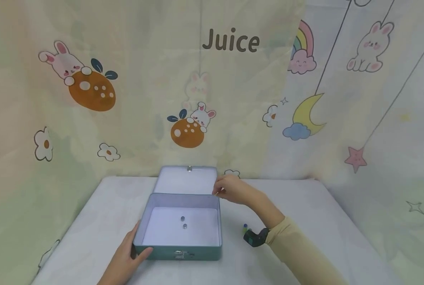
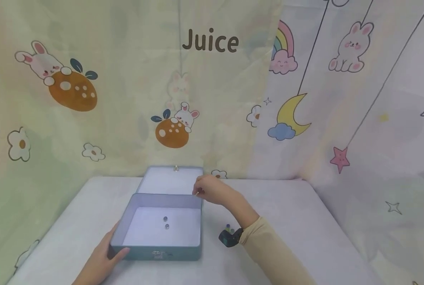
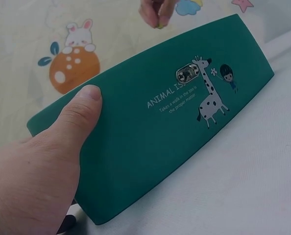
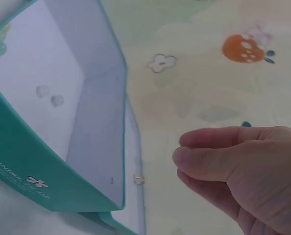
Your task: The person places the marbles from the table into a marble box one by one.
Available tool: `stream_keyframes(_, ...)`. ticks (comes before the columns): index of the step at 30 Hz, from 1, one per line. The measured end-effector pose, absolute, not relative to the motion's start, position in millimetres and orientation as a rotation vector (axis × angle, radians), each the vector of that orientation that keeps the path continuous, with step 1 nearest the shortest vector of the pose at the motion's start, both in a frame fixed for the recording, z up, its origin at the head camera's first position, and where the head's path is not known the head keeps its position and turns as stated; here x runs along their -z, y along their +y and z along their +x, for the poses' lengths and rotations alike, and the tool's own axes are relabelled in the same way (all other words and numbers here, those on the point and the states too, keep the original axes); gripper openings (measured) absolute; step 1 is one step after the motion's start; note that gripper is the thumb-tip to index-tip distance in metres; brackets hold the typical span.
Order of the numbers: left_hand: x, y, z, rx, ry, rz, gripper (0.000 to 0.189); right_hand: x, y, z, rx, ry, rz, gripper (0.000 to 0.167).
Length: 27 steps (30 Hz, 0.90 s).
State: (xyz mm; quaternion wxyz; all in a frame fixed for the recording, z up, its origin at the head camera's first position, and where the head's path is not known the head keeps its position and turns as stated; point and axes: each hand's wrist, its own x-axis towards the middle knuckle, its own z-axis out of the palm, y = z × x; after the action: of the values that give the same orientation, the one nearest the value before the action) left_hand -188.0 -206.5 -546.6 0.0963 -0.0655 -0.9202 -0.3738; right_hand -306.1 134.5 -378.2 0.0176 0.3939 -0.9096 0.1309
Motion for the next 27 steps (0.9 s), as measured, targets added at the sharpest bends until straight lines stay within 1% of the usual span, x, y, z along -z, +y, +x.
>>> stream_keyframes(5, 550, -205, -187, 1.139, -2.7, -0.195, 0.086, 384, 113, -316, -0.349, -2.855, 1.347, 0.012)
stream_keyframes(14, 552, -208, -189, 1.06, -2.654, -0.214, 0.086, 402, 72, -337, -0.139, -2.853, 1.551, 0.013)
stream_keyframes(22, 549, -209, -193, 1.005, -2.646, -0.227, 0.088, 419, 47, -347, -0.011, -2.683, 1.748, 0.014)
stream_keyframes(27, 548, -205, -191, 1.068, -2.721, -0.172, 0.088, 425, 34, -352, -0.01, -2.599, 1.822, 0.014)
